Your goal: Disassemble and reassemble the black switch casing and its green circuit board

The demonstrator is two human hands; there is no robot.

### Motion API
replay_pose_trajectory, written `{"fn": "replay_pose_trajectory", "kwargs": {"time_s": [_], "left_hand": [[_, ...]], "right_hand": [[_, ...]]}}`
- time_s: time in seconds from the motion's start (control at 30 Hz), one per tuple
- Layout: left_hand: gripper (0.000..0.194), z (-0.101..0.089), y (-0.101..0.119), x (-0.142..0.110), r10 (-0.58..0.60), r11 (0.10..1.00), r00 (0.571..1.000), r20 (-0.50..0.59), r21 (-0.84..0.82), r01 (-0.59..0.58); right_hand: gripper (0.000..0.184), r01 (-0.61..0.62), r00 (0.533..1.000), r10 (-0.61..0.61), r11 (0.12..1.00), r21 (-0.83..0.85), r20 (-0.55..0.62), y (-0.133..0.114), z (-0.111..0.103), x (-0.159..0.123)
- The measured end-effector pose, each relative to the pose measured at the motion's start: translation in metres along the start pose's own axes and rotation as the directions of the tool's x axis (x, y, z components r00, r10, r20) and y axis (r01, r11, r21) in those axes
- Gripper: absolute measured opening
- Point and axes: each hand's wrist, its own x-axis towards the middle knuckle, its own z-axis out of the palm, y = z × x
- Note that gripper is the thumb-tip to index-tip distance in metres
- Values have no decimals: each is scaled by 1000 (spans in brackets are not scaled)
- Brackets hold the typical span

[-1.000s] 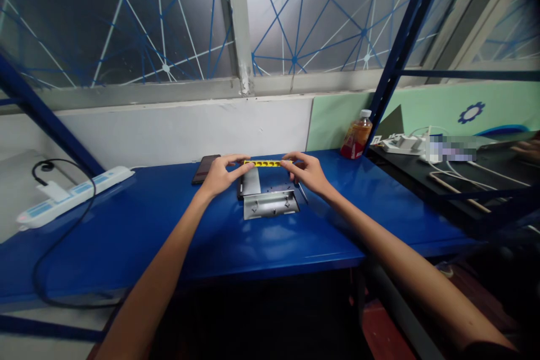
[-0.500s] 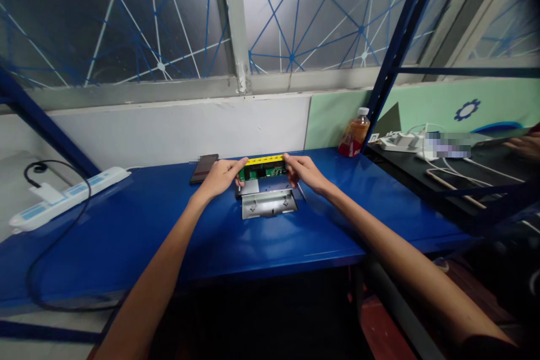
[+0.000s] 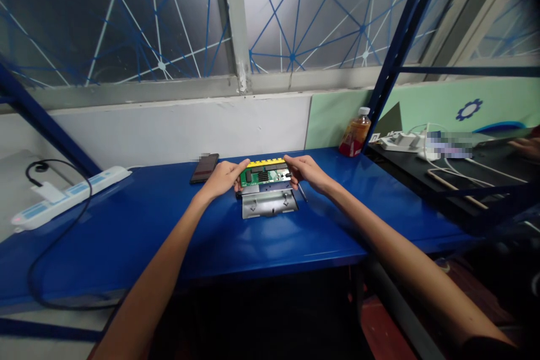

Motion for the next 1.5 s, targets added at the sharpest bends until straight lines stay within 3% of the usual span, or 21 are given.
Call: {"fn": "replay_pose_trajectory", "kwargs": {"time_s": [1.5], "left_hand": [[59, 1, -6, 2, -62, 996, 998, 27, -68, 64]], "right_hand": [[51, 8, 1000, -8, 1000, -26, 5, -1, 0, 1]]}}
